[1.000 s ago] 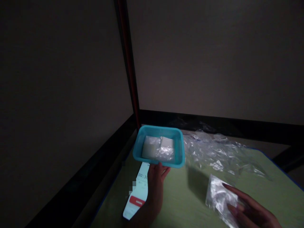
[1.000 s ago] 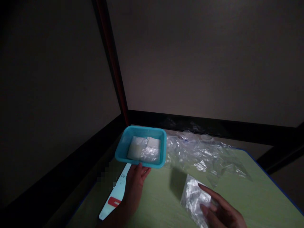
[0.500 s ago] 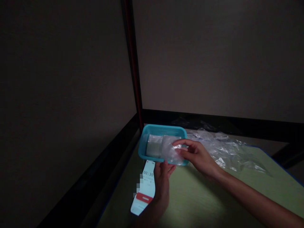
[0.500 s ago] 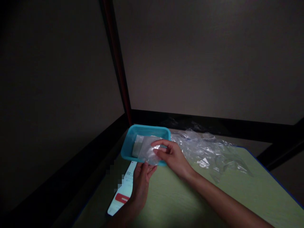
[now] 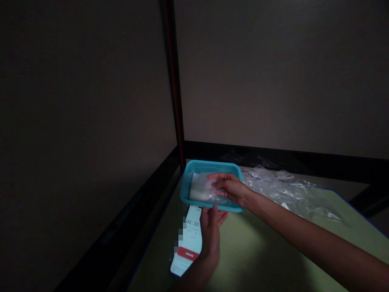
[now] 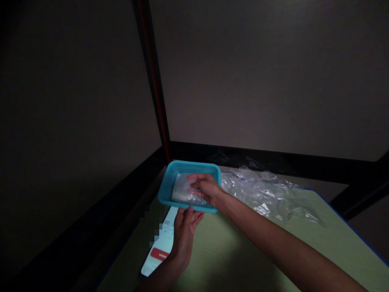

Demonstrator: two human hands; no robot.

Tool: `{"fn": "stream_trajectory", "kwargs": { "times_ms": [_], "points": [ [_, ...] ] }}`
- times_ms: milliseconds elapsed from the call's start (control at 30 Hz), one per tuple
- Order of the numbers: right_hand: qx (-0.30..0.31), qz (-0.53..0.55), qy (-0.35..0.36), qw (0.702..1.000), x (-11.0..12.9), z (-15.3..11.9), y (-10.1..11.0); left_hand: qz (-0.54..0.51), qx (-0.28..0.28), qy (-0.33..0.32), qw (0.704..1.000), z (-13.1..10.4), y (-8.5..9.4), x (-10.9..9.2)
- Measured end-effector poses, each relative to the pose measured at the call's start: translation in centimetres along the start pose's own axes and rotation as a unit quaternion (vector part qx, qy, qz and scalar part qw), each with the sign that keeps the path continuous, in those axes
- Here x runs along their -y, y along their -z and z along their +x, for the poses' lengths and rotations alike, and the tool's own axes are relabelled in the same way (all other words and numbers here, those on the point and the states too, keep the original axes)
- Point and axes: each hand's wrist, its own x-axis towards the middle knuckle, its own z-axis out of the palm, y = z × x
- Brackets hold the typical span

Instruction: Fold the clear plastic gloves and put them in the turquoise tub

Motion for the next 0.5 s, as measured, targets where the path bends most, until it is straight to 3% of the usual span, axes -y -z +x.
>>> {"fn": "stream_trajectory", "kwargs": {
  "times_ms": [233,500],
  "points": [
    [-0.039,0.091,-0.049,0.994,-0.8,1.2,-1.3,0.005,0.010,-0.003,1.000,-0.1,0.1,-0.3],
    [-0.043,0.175,-0.053,0.982,-0.8,0.6,-3.3,0.006,-0.007,-0.002,1.000,-0.3,0.0,-0.4]
  ]
}}
